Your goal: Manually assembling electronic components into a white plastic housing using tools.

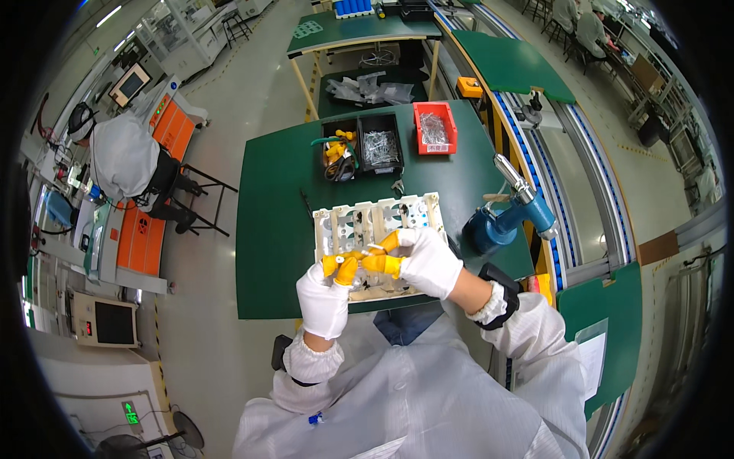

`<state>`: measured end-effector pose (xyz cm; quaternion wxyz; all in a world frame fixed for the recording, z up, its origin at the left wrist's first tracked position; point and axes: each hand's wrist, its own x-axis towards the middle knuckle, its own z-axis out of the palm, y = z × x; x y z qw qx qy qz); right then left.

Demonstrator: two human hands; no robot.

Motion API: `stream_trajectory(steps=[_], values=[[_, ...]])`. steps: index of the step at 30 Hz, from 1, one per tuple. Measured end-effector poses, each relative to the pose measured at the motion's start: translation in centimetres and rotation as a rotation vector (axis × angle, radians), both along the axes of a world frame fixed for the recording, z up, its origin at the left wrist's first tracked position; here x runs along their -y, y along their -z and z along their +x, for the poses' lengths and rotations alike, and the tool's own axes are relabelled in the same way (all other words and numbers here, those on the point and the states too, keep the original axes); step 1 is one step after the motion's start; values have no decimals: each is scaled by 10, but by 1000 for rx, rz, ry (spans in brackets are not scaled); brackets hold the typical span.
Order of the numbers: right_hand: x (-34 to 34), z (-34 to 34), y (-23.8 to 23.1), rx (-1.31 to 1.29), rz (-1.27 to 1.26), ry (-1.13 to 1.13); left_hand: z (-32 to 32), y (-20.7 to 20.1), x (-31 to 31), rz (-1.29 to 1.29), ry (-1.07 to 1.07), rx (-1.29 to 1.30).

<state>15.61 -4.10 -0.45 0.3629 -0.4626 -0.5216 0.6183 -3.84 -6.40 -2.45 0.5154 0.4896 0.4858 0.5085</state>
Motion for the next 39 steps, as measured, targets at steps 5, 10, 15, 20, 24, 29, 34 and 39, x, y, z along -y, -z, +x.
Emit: stream_trajectory(steps=[5, 10, 15, 20, 24, 29, 34, 39], values=[[7, 1, -16, -182, -32, 216, 6, -6, -1, -54, -42, 116], [-3, 6, -25, 346, 507, -31, 1, -15, -4, -143, 46, 101], [-12, 7, -40, 536, 315, -219, -12, -20, -10, -256, 165, 157], [-12, 0, -30, 417, 267, -179, -20, -25, -14, -298, 263, 224], [-9, -6, -23, 459, 397, -152, -27, -28, -9, -291, 261, 109], [-11, -5, -18, 470, 477, -253, -39, -16, -14, 69, 201, -243], [-8, -2, -24, 416, 424, -357, -50, -35, -23, 566, 333, -662], [-7, -1, -28, 290, 331, -382, -64, -32, -32, 806, 371, -751]])
